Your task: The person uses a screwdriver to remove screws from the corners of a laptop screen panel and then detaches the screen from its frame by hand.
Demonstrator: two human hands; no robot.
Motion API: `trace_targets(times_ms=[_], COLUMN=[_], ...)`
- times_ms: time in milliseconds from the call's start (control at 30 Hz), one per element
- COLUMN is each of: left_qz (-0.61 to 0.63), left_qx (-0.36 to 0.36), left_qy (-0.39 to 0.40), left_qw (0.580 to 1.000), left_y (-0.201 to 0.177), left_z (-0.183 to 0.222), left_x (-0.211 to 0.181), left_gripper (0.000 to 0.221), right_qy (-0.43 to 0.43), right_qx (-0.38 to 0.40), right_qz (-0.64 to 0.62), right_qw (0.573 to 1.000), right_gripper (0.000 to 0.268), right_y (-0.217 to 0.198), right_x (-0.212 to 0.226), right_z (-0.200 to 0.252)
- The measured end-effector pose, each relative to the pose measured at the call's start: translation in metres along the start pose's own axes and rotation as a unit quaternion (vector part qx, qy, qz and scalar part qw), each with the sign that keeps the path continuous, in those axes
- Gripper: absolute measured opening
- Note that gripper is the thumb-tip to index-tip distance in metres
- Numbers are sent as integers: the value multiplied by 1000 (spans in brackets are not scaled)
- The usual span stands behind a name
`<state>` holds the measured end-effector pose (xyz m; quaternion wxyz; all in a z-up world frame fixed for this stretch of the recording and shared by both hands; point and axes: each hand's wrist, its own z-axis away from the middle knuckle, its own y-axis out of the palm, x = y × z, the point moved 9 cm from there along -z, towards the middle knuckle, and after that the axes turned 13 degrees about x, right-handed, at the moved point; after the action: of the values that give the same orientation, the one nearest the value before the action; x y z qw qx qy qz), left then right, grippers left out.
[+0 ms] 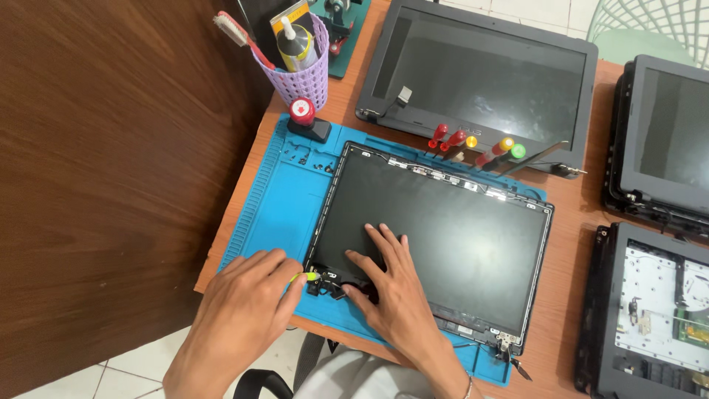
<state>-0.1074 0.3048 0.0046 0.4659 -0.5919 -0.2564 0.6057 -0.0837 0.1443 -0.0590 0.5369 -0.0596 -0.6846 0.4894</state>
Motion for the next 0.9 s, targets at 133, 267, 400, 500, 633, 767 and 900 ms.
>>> trace_targets(times_ms=[133, 267, 400, 500, 633, 767, 900], left_qz=[3, 0, -14, -46, -96, -144, -170], left_qx=[22, 21, 39, 59, 70, 58, 103], left_qy=[-17, -12, -6, -5, 29, 90, 79], left_qw=[1000, 1000, 999, 997, 993, 984, 977], left_y=[6, 8, 8, 12, 18, 19, 28], left_z=[-2, -5, -7, -10, -14, -15, -20], left_x=[4, 3, -2, -10, -23, -43, -46], left_gripper=[13, 13, 11, 7, 7, 20, 14], right_qy=[0, 0, -3, -4, 3, 6, 6], right_qx=[11, 16, 14, 13, 15, 13, 13], right_qz=[0, 1, -2, 3, -3, 2, 0], right_qw=[1000, 1000, 1000, 1000, 1000, 1000, 1000], right_gripper=[48, 48, 47, 47, 47, 48, 49], right_y=[2, 4, 4, 4, 5, 5, 5], right_x=[-1, -2, -3, -3, -4, -4, -3], right_z=[1, 1, 1, 0, 0, 0, 0])
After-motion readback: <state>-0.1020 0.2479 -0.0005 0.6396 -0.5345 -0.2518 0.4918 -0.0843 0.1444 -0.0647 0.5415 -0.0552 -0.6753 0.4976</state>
